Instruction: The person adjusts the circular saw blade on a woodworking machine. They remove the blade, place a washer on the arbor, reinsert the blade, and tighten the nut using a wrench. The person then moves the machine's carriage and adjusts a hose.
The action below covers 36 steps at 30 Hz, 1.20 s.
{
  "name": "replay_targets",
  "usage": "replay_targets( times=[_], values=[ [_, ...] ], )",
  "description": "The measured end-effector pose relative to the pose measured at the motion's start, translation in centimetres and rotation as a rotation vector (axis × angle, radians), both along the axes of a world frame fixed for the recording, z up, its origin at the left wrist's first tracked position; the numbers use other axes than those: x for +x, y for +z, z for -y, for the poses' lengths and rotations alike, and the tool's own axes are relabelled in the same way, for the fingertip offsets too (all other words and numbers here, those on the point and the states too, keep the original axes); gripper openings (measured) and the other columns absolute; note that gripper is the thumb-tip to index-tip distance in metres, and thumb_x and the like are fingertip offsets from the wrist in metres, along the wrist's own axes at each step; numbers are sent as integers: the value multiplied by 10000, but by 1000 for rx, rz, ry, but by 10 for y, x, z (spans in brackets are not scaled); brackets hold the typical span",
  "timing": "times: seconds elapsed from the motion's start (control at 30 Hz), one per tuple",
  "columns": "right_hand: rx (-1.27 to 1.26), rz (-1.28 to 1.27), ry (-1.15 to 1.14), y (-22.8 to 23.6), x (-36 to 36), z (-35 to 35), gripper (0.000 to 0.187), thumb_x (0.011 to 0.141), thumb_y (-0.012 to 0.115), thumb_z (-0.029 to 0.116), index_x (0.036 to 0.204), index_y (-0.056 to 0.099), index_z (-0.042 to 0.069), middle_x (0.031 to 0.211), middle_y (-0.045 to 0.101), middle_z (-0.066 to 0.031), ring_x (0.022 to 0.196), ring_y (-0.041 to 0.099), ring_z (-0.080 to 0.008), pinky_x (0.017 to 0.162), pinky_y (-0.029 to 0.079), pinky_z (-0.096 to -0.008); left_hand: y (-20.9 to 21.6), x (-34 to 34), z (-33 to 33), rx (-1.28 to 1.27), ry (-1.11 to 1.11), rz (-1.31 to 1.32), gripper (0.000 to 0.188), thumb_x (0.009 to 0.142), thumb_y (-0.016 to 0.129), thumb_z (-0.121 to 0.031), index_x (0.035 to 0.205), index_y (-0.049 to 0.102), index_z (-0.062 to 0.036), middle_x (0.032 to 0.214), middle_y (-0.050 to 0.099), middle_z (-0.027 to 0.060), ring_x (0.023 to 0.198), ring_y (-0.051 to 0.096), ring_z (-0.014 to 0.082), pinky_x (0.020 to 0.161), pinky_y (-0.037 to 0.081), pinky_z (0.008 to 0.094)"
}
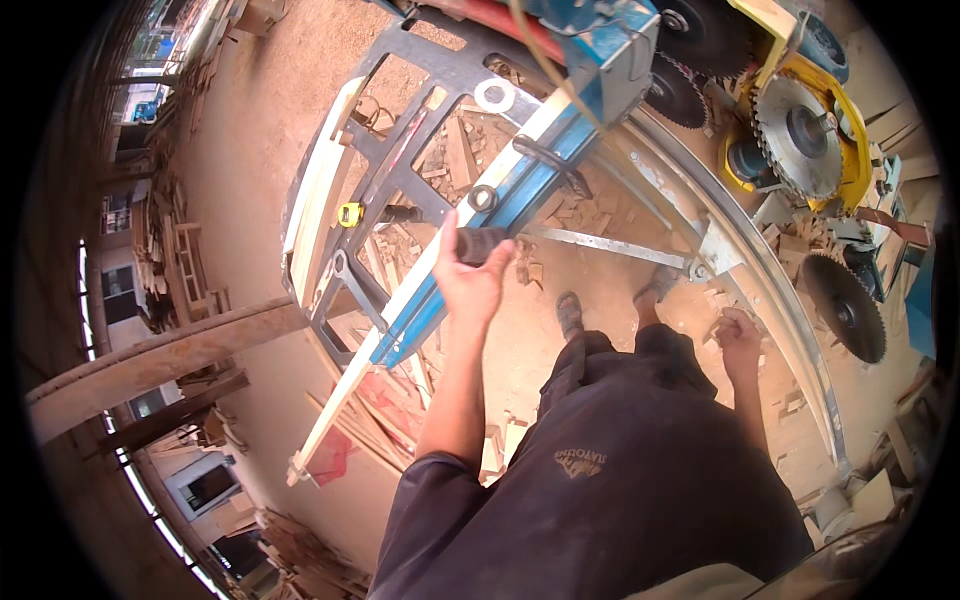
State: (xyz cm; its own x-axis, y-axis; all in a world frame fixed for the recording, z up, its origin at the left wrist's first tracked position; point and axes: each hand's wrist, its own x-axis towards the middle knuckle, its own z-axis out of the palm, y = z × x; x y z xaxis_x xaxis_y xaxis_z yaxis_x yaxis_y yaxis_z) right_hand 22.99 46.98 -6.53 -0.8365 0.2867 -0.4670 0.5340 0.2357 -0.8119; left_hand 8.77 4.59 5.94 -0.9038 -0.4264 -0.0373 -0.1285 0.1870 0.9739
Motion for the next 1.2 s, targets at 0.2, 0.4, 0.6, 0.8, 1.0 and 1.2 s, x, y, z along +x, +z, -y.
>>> replay_targets(
  times=[0.2, 0.4, 0.6, 0.8, 1.0, 1.2],
  values=[
    [225, -136, 304, 49, -8, 110, 288, 877, 634, -26, 1163, 655, -5, 977, 693, -104, 790, 645, -157, 732, 529, -296, -54, 10, 100, -760, -52, 18, 695, 717, 825, -45, 1345, 535, 16, 1095, 625, 186, 1026, 574, 354, 933, 474, 427],
    [305, -42, 660, 79, 15, 170, 333, 848, 647, 45, 1179, 647, 7, 1122, 667, -202, 1012, 664, -365, 886, 532, -425, -52, 4, 109, -588, -131, -48, 748, 721, 831, -69, 1389, 503, 11, 1125, 605, 169, 1059, 547, 354, 955, 449, 434],
    [325, 91, 777, 83, 26, 192, 385, 856, 645, 85, 1238, 647, 35, 1253, 638, -210, 1175, 604, -385, 1039, 471, -434, -79, 17, 122, -370, 20, -146, 766, 718, 860, -92, 1385, 509, 45, 1134, 646, 195, 1053, 621, 383, 928, 488, 452],
    [430, 26, 848, 88, 10, 180, 388, 822, 656, 113, 1209, 668, 89, 1179, 669, -200, 1134, 618, -392, 993, 489, -466, -90, 16, 110, -358, 73, -116, 595, 845, 796, -227, 1312, 564, 60, 1150, 670, 213, 1026, 657, 362, 892, 516, 406],
    [469, 65, 882, 65, -8, 142, 425, 877, 617, 138, 1293, 611, 56, 1186, 649, -229, 1125, 619, -398, 953, 501, -499, -72, 15, 92, -324, 97, 84, 613, 963, 697, -264, 1401, 492, 111, 1152, 669, 289, 972, 667, 322, 854, 540, 392],
    [444, 96, 792, 61, -24, 94, 387, 883, 616, 143, 1264, 606, 74, 1154, 625, -186, 1110, 617, -382, 962, 495, -495, -63, 17, 97, -551, 86, 68, 728, 946, 725, -247, 1499, 375, 71, 1410, 540, 267, 1252, 571, 367, 1052, 471, 417]
  ],
)
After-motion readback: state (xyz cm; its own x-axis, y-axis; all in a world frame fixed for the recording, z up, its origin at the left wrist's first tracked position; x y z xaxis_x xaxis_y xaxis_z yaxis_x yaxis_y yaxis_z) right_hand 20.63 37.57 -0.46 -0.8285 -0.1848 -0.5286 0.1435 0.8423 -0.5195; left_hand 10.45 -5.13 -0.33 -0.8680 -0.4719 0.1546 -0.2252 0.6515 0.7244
